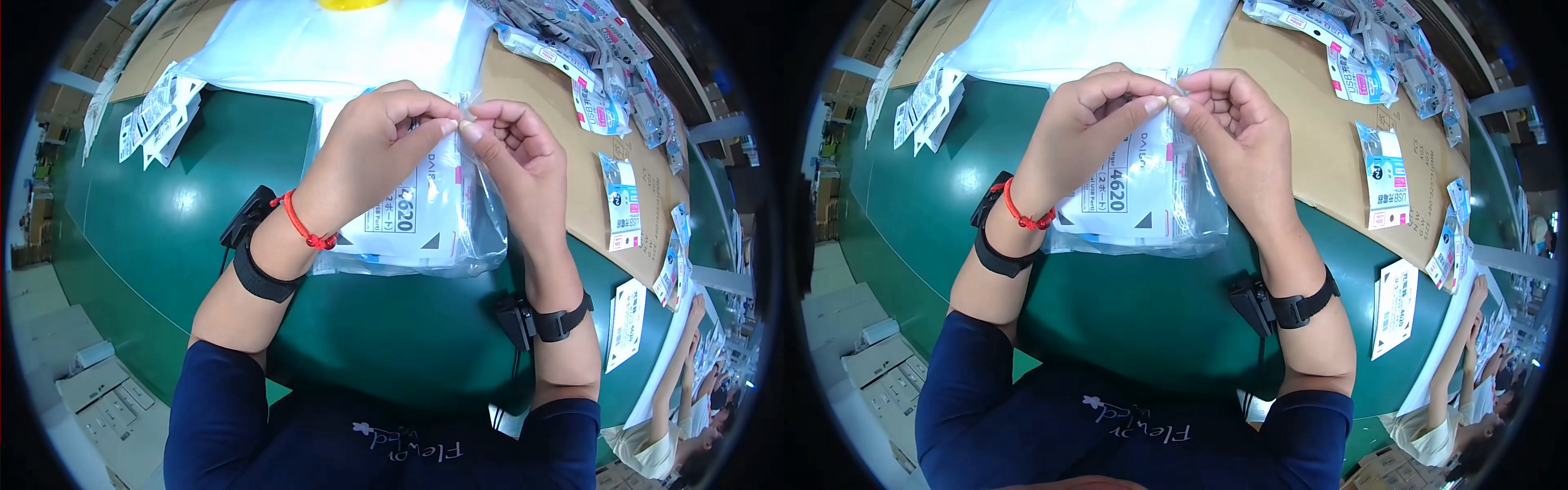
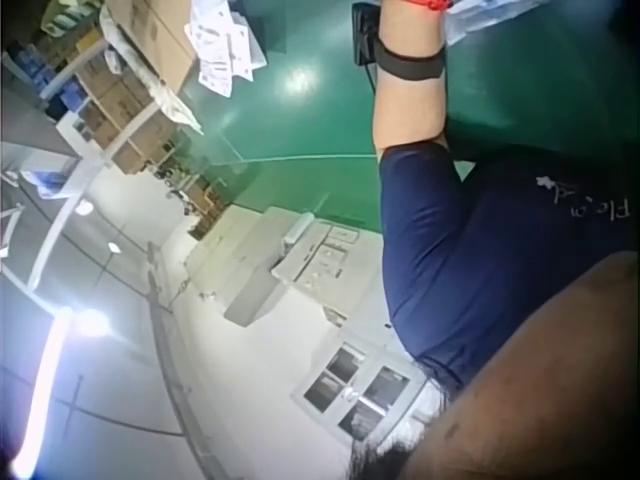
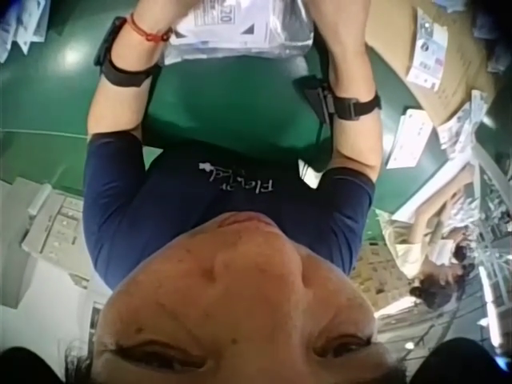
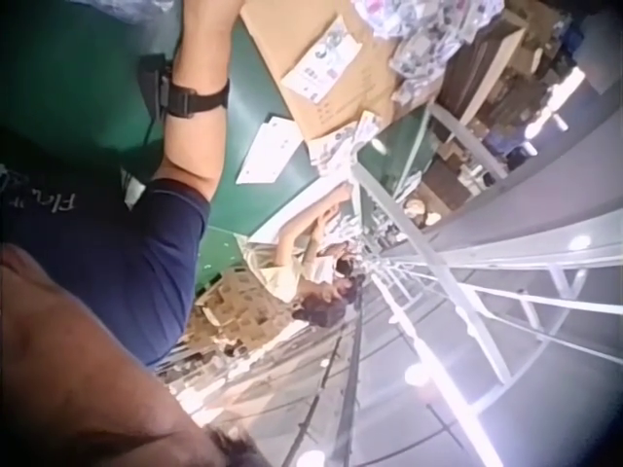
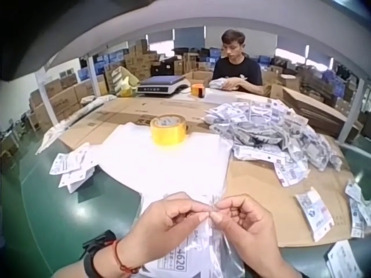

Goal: The person places a plastic bag on the table, fills it with USB chargers, and inserts a paper label. The person then peels the adhesive strip to seal the bag before repeating the process.

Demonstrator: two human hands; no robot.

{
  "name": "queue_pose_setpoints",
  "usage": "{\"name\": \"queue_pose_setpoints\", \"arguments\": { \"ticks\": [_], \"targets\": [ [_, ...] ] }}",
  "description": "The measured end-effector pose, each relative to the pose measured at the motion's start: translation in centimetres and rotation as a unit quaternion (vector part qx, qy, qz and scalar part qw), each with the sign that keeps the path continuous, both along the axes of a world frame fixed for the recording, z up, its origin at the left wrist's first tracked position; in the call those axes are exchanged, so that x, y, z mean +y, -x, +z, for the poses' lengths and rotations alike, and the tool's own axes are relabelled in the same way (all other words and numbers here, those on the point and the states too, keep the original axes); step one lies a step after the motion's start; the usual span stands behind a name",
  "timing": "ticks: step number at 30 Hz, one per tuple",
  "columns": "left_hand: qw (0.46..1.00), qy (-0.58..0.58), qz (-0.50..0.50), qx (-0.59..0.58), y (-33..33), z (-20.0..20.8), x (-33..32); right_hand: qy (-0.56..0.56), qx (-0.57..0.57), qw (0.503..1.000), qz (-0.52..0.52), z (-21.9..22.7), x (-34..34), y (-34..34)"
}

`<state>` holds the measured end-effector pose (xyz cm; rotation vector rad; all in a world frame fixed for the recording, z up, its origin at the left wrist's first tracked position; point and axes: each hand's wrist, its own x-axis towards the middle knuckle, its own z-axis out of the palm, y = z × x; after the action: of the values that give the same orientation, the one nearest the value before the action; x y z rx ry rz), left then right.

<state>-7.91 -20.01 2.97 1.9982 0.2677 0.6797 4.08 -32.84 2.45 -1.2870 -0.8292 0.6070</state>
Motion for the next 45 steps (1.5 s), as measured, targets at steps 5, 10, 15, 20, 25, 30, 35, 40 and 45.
{"name": "queue_pose_setpoints", "arguments": {
  "ticks": [5,10,15,20,25,30,35,40,45],
  "targets": [
    [1.000,0.001,-0.001,-0.001,0.03,0.16,-0.03,0.007,-0.015,1.000,0.000,-0.31,0.06,-0.11],
    [1.000,-0.007,-0.002,-0.002,0.08,0.09,0.05,0.018,-0.006,1.000,-0.008,-0.05,-0.05,0.02],
    [1.000,-0.001,-0.004,0.000,0.06,0.18,-0.04,0.017,-0.002,1.000,-0.016,-0.17,0.00,0.03],
    [1.000,-0.006,-0.002,0.003,0.00,0.22,-0.03,0.013,0.002,1.000,-0.017,-0.16,0.04,-0.03],
    [1.000,-0.017,-0.001,-0.004,0.06,0.19,-0.03,0.021,0.002,1.000,-0.020,-0.07,0.02,0.08],
    [1.000,-0.018,-0.003,0.007,0.08,0.29,-0.06,0.025,-0.005,0.999,-0.020,-0.24,-0.03,-0.03],
    [1.000,-0.015,-0.006,0.007,0.04,0.28,-0.08,0.025,-0.019,0.999,-0.009,-0.26,-0.17,-0.02],
    [1.000,-0.024,-0.008,-0.001,0.03,0.15,-0.06,0.032,0.033,0.999,-0.011,-0.25,-0.25,-0.39],
    [0.999,-0.033,-0.006,0.009,0.06,0.26,0.00,-0.009,0.017,1.000,0.006,-0.12,0.05,-0.54]
  ]
}}
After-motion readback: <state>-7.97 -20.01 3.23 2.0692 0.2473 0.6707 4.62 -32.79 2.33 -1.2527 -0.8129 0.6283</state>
